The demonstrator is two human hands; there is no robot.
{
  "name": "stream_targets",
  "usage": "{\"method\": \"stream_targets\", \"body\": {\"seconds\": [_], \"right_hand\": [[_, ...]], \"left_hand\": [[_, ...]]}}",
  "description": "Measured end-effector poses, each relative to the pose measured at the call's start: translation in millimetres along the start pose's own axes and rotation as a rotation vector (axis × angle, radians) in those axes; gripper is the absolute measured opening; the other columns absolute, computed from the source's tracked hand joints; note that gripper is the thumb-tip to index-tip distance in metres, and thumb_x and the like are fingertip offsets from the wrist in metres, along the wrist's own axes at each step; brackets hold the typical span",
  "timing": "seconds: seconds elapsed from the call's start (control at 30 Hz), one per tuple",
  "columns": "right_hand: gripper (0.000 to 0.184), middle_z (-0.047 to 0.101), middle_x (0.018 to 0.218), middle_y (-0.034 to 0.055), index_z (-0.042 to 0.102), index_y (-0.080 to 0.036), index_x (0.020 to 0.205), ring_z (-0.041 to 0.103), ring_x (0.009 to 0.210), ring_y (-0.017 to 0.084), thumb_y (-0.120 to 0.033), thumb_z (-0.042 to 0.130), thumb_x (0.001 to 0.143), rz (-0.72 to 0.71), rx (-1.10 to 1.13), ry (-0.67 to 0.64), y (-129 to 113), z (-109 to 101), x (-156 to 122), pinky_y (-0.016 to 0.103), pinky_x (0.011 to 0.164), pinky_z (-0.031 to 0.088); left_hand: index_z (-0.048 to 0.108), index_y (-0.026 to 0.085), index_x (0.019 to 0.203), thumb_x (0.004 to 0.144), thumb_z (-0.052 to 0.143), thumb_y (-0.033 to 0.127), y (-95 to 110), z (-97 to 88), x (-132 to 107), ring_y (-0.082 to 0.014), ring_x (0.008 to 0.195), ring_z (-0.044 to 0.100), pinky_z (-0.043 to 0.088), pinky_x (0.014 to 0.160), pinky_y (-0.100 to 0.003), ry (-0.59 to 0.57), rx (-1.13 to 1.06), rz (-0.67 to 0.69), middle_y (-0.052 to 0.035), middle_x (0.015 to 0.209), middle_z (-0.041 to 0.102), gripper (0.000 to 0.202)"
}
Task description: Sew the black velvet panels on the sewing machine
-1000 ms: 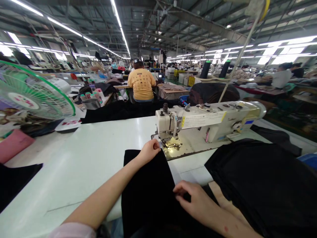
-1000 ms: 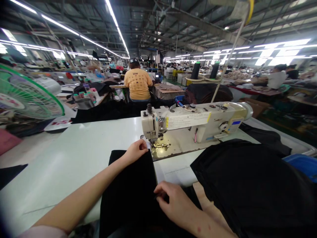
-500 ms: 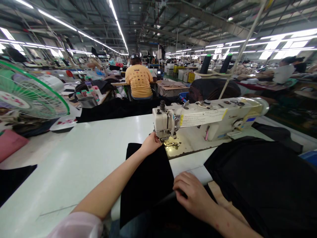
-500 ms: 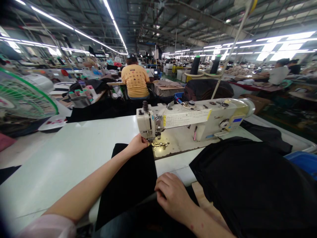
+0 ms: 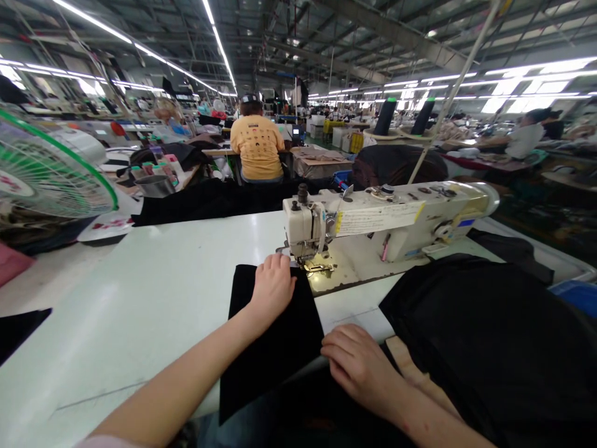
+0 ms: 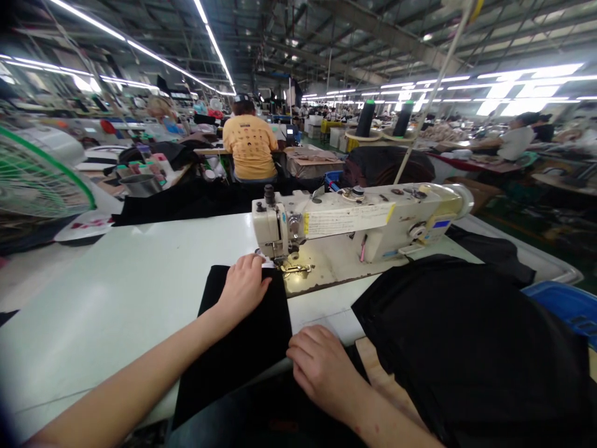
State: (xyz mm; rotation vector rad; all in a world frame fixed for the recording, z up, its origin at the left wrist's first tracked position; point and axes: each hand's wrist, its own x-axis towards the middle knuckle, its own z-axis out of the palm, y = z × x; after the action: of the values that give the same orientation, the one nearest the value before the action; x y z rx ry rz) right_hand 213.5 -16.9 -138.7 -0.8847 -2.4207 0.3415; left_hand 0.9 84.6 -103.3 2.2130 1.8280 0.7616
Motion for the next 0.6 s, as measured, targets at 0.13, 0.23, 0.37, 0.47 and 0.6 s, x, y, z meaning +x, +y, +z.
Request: {"method": "stream_targets", "body": {"seconds": [0.13, 0.23, 0.37, 0.47, 0.6], "right_hand": [[0.031, 0.068, 0.105, 0.0087, 0.064, -0.018, 0.110, 0.059, 0.099, 0.025, -0.002, 0.050, 0.086, -0.013, -0.009, -0.041, -0.1, -5.8, -1.0, 0.043, 0.089, 0.050], [0.031, 0.069, 0.107, 0.0082, 0.065, -0.019, 0.111, 0.059, 0.100, 0.024, -0.005, 0.051, 0.088, 0.003, 0.008, -0.041, 3.2, -6.8, 5.1, 0.042, 0.090, 0.051], [0.028, 0.070, 0.105, 0.0073, 0.068, -0.020, 0.106, 0.060, 0.099, 0.023, -0.005, 0.051, 0.089, 0.040, 0.021, 0.003, 13.8, -3.2, 23.9, 0.042, 0.091, 0.050], [0.028, 0.070, 0.105, 0.0067, 0.069, -0.020, 0.105, 0.059, 0.100, 0.023, -0.004, 0.054, 0.088, 0.048, 0.008, 0.016, 24.1, 0.3, 40.8, 0.042, 0.092, 0.049], [0.029, 0.068, 0.106, 0.0066, 0.070, -0.020, 0.107, 0.058, 0.103, 0.024, -0.004, 0.057, 0.087, 0.057, -0.051, 0.031, 37.2, 5.4, 59.9, 0.040, 0.093, 0.049]], "left_hand": [[0.063, 0.021, 0.100, 0.087, 0.056, 0.015, 10.4, -6.4, -78.3, -0.0271, 0.104, 0.061, 0.050, 0.089, -0.042, -0.268, 0.037, 0.484, -0.0094, 0.110, 0.068, 0.016], [0.058, 0.020, 0.124, 0.085, 0.054, 0.011, -1.7, 0.4, -106.5, -0.0282, 0.118, 0.059, 0.050, 0.099, -0.042, -0.300, 0.077, 0.691, -0.0099, 0.128, 0.066, 0.040], [0.055, 0.017, 0.133, 0.085, 0.053, 0.010, -20.0, 5.6, -89.5, -0.0310, 0.127, 0.056, 0.050, 0.103, -0.045, -0.289, 0.141, 0.749, -0.0124, 0.134, 0.063, 0.048], [0.060, 0.015, 0.128, 0.089, 0.049, 0.009, -25.1, 1.2, -63.3, -0.0303, 0.123, 0.060, 0.052, 0.101, -0.046, -0.284, 0.121, 0.757, -0.0134, 0.130, 0.066, 0.040], [0.065, 0.019, 0.123, 0.093, 0.049, 0.012, -30.9, -5.8, -36.0, -0.0268, 0.119, 0.062, 0.053, 0.101, -0.045, -0.266, 0.042, 0.737, -0.0120, 0.127, 0.068, 0.035]]}}
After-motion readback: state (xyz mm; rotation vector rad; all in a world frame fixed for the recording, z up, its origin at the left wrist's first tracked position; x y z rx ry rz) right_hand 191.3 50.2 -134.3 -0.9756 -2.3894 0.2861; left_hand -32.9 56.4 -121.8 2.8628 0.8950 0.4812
